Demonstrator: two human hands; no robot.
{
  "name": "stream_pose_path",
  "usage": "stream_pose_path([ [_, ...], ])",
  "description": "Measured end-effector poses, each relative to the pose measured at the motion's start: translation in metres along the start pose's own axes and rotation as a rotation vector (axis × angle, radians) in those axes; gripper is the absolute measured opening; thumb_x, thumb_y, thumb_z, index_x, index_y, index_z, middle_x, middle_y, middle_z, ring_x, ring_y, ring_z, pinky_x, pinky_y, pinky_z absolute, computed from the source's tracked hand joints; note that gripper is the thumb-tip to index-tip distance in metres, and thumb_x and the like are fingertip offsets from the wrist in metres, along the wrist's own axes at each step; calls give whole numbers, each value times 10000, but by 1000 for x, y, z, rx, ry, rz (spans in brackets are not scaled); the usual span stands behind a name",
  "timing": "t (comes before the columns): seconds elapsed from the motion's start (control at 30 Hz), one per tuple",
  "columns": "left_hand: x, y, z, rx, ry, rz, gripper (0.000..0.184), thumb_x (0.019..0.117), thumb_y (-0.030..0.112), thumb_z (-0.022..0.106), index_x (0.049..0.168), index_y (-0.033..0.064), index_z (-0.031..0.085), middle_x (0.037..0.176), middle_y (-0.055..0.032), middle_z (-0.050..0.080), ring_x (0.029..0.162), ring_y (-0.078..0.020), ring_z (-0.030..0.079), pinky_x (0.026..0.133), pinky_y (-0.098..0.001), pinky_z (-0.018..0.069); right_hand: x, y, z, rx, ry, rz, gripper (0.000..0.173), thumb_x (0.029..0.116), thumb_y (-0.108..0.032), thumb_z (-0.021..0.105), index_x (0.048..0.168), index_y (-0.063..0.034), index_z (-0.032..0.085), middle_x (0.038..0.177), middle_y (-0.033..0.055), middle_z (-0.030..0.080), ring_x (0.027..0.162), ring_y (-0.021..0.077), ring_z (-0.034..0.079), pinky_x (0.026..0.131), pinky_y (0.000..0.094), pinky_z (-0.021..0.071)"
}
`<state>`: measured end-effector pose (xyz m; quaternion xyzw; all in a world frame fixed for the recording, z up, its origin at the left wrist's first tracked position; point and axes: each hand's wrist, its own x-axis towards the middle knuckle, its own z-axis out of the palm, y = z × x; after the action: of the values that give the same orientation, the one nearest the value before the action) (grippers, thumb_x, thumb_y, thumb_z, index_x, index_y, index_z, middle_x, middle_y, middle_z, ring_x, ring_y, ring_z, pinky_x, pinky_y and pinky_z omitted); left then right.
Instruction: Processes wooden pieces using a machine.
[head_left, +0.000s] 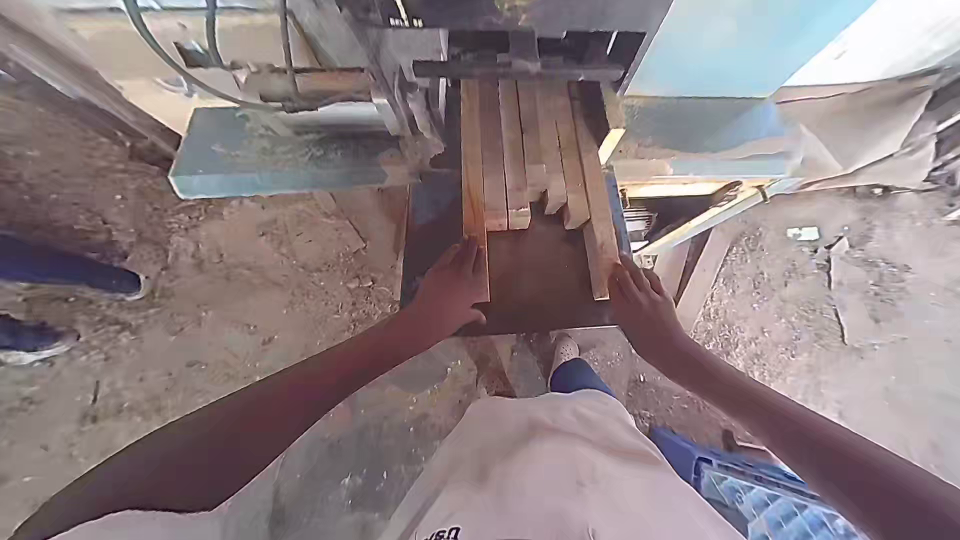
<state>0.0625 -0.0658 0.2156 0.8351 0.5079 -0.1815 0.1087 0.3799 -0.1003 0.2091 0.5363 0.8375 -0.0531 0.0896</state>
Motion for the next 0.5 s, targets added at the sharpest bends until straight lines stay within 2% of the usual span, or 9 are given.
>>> stream_pose_path([
  [0.03,3,1,13,29,90,5,970,892,336,789,1535,-160,257,1625,-366,197,1551,-428,196,1258,-485,202,4,2,17,-15,151,-34,319,855,104,664,1174,117,656,1328,309,616,1362,463,514,1117,601,407],
  [0.07,8,0,21,51,169,13,883,912,252,766,1521,-168,285,1611,-369,235,1539,-431,236,1247,-489,237,9,7,23,-3,228,-42,282,842,156,633,1116,102,679,1260,302,643,1299,455,569,1106,602,418],
  [0.13,10,-8,29,77,303,55,812,919,223,748,1495,-175,337,1585,-374,293,1511,-447,299,1225,-505,283,16,7,18,42,243,-27,290,829,180,628,1098,94,694,1257,325,635,1271,487,578,1083,632,427],
  [0.2,2,-3,35,47,336,65,862,859,222,809,1484,-171,364,1571,-368,328,1495,-447,333,1221,-501,303,12,-2,-2,37,79,26,293,850,79,706,1142,72,685,1326,316,596,1377,502,462,1116,647,369],
  [0.27,5,-3,10,-10,252,21,900,844,331,827,1487,-129,398,1564,-329,374,1479,-427,369,1207,-508,318,32,-2,-38,-11,-12,18,462,843,-221,837,1200,32,688,1456,283,523,1488,504,283,1178,675,245],
  [0.33,17,-6,-16,-99,240,-30,820,831,529,778,1367,-51,558,1390,-257,579,1304,-411,560,1073,-571,452,64,-3,-59,-46,4,-27,640,811,-291,863,1317,31,638,1515,280,467,1506,506,236,1186,684,219],
  [0.4,46,-4,-39,-154,194,-132,930,852,594,748,1495,-13,460,1503,-246,494,1383,-422,484,1129,-605,384,111,1,-64,-82,-55,-15,527,862,-99,770,1329,76,600,1488,303,485,1519,501,223,1204,685,193],
  [0.47,79,-5,-52,-118,161,-167,982,841,512,799,1525,-59,388,1579,-282,380,1470,-427,372,1194,-576,300,146,8,-50,-92,-6,-42,376,844,117,665,1218,98,647,1374,298,579,1446,479,384,1178,632,291],
  [0.5,92,-5,-60,-95,106,-189,925,863,414,808,1516,-86,384,1581,-299,363,1468,-436,370,1196,-563,304,154,10,-42,-109,48,-61,352,820,160,649,1168,107,663,1322,306,607,1392,482,453,1146,620,342],
])
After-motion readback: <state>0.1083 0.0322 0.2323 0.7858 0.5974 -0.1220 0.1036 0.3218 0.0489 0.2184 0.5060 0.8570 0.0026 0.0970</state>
